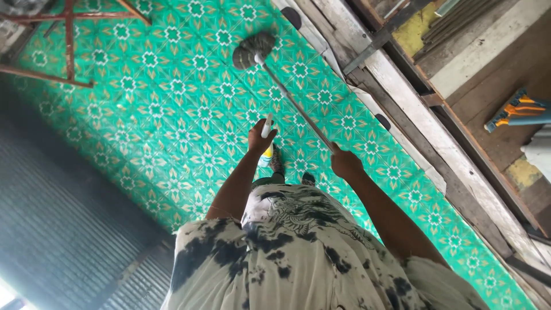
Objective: The person is mopping a green patterned tiled floor on a balcony or porch using a mop and a spray bottle.
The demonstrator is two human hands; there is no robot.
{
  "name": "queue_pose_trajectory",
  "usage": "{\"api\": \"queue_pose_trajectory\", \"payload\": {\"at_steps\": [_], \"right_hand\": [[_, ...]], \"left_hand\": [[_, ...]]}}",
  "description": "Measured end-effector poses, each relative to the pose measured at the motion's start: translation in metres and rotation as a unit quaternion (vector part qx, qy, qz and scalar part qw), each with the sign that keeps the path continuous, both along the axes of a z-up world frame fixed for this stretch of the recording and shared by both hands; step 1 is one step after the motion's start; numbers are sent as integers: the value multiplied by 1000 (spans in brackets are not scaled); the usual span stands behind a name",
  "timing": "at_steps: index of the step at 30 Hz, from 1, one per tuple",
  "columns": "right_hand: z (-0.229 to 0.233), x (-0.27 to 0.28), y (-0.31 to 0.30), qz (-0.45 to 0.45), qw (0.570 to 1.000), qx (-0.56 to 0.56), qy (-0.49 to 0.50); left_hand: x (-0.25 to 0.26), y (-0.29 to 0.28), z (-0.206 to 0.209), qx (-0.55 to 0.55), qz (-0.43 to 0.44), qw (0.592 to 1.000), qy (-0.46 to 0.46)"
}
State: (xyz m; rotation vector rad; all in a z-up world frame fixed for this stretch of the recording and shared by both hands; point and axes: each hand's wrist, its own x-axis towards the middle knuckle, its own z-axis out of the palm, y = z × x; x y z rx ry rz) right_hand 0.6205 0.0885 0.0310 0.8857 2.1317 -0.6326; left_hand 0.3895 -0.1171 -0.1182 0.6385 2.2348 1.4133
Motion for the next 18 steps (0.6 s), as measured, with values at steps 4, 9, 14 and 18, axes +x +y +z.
{"api": "queue_pose_trajectory", "payload": {"at_steps": [4, 9, 14, 18], "right_hand": [[-5, 53, -12, 9, 1000, 16, 11], [20, -12, -22, 46, 998, 31, -27], [37, -135, -12, 82, 990, 89, 73], [72, -173, -6, 103, 990, 91, 36]], "left_hand": [[-1, 10, 4, -22, -36, 999, -19], [12, 18, 3, -16, -108, 994, 19], [17, 28, 24, -1, -32, 999, -11], [22, 38, 38, 28, -9, 999, 41]]}}
